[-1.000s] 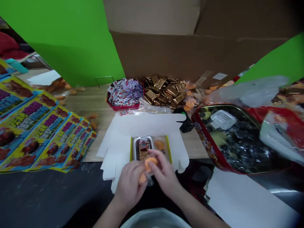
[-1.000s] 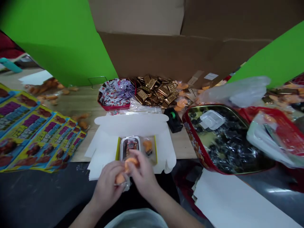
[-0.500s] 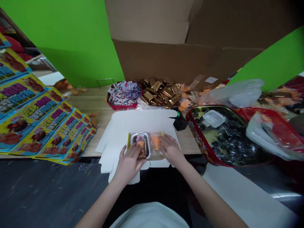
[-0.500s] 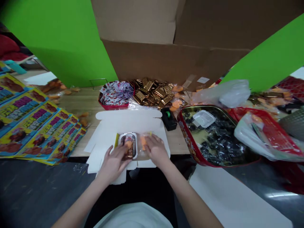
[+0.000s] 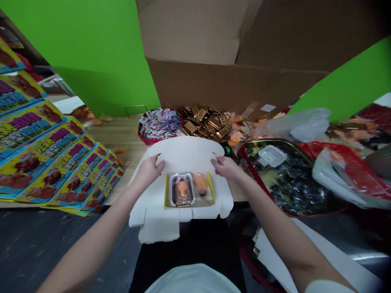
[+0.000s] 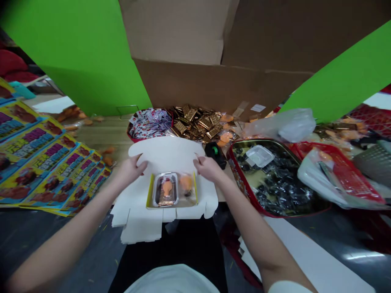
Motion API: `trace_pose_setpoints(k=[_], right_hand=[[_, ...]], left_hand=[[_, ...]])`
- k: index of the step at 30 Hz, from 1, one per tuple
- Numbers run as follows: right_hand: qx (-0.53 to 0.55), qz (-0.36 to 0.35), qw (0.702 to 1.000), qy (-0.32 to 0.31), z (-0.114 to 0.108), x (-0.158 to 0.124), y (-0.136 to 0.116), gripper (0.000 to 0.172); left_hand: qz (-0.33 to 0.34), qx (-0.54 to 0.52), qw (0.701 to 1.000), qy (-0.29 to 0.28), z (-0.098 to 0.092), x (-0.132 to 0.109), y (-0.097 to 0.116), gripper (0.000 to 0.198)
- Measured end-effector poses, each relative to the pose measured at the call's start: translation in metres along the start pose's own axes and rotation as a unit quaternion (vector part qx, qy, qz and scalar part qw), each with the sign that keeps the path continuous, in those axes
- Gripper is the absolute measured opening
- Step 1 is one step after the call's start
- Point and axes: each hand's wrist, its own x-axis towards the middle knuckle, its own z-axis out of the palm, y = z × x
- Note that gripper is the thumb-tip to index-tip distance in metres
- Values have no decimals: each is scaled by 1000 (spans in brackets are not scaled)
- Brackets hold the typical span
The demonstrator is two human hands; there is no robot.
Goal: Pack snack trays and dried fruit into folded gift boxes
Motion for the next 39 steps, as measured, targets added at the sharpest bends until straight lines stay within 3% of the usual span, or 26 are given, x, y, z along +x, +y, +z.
trace_pose_setpoints(k=[2,4,7,10,12,14,17,20,23,26,28,31,33,36,39], right_hand=[[-16,-21,998,50,23,-22,-6,34],[-7,-57,994,94,52,-58,6,36],[-35,-138,988,67,91,-117,49,52],[-124,-210,969,44,112,-154,84,71],[-155,-238,957,54,111,-157,90,78],[-139,-245,957,69,97,-142,81,82],[-32,-209,974,78,70,-104,54,65],[103,-112,987,53,56,-67,36,47],[234,-40,971,-21,50,-44,35,50],[284,-2,959,-2,28,-28,36,47],[244,-4,970,6,5,-16,26,42],[157,-32,982,-100,-21,5,-4,30],[115,-34,983,-138,-28,13,-21,29],[63,-52,990,-117,-24,9,-28,26],[-10,-157,987,-42,-10,-15,-15,25]], left_hand=[[11,-6,1000,6,17,-31,1,37],[65,-13,998,-10,38,-74,-12,42],[225,31,974,-9,65,-137,-47,55],[319,74,945,-13,77,-164,-69,56],[335,45,939,-63,72,-157,-68,58],[293,-27,949,-113,58,-134,-55,58],[165,-182,953,-176,28,-90,-32,60],[43,-317,917,-240,13,-54,-20,78],[-37,-389,897,-205,20,-41,-20,70],[-56,-421,888,-176,34,-43,-24,58],[-49,-418,890,-175,39,-48,-26,57],[-50,-408,896,-169,39,-51,-27,58],[-62,-401,899,-163,38,-53,-27,57],[-72,-396,904,-147,38,-57,-25,54],[-71,-408,902,-126,42,-60,-21,53]])
